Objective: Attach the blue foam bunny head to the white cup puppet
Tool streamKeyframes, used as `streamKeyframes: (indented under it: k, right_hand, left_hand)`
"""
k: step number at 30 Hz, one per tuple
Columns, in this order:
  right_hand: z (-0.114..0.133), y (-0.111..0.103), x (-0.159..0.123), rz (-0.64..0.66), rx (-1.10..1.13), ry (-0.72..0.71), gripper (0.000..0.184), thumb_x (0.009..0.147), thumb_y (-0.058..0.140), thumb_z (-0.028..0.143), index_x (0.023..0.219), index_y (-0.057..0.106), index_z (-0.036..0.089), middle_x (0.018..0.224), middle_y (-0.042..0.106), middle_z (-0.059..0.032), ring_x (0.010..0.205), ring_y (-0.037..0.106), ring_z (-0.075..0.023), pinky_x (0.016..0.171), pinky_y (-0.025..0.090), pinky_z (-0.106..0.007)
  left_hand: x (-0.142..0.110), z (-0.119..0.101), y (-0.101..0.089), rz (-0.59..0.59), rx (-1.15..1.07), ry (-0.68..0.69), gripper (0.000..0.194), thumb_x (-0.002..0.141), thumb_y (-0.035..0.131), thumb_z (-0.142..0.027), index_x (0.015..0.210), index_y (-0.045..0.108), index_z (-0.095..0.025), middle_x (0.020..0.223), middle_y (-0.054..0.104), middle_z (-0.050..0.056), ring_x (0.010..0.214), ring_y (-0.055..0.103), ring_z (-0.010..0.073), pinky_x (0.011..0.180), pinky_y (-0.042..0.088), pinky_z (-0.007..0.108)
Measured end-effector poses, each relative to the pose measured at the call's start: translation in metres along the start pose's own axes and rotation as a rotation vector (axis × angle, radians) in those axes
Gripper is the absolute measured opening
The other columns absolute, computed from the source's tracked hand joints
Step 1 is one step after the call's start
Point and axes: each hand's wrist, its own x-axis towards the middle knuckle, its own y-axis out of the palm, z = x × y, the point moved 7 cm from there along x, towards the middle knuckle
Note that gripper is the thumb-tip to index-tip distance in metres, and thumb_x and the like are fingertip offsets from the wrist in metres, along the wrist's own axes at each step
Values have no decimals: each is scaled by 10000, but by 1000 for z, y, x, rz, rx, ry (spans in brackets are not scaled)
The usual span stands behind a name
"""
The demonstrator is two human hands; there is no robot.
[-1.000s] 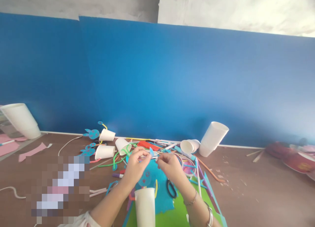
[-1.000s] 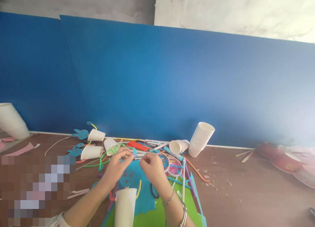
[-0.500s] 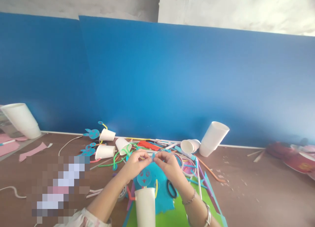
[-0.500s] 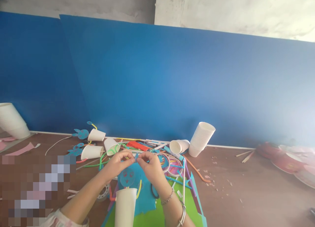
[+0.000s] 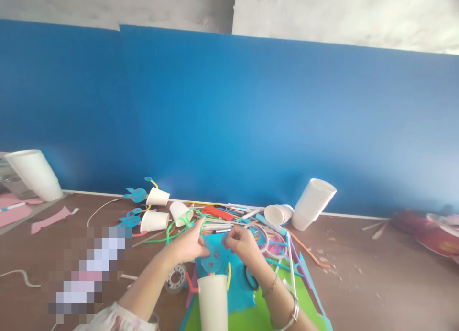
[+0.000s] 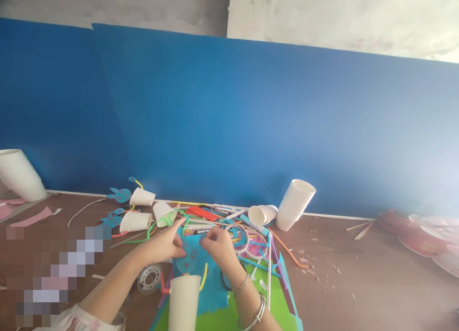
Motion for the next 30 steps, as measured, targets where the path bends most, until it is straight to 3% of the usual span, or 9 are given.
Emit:
streamKeyframes:
  k: [5, 8, 15, 30]
  right_hand:
    - [0, 3, 0, 36, 76, 31, 115, 584, 521, 245, 627, 480, 146, 562, 575, -17, 506, 461, -93, 489, 339, -214]
    - [5, 4, -1, 92, 120, 37, 125, 585, 523, 255, 626, 476, 146, 565, 583, -18, 502, 472, -90, 485, 345, -207]
    - [17, 6, -9, 231, 180, 44, 112, 570, 539, 231, 604, 479, 143, 524, 559, 6, 474, 440, -65, 484, 331, -190]
    - [13, 6, -7, 251, 208, 82, 165, 539, 584, 250, 613, 481, 145, 529, 562, -5, 477, 451, -79, 481, 340, -202]
  left_hand:
    - [5, -9, 18, 126, -143, 55, 994, 593, 613, -151, 1473, 150, -163, 684, 533, -47, 585, 489, 102, 527, 340, 190]
    - [4, -14, 20, 176, -228, 72, 1004, 591, 627, -133, 1473, 149, -169, 702, 513, -53, 588, 480, 86, 547, 353, 193]
    - [3, -14, 20, 212, -264, 90, 987, 597, 646, -115, 1466, 179, -162, 703, 510, -58, 595, 481, 74, 558, 354, 188]
    - [9, -11, 22, 233, -284, 88, 986, 589, 668, -98, 1458, 210, -191, 692, 498, -65, 600, 491, 84, 560, 361, 212]
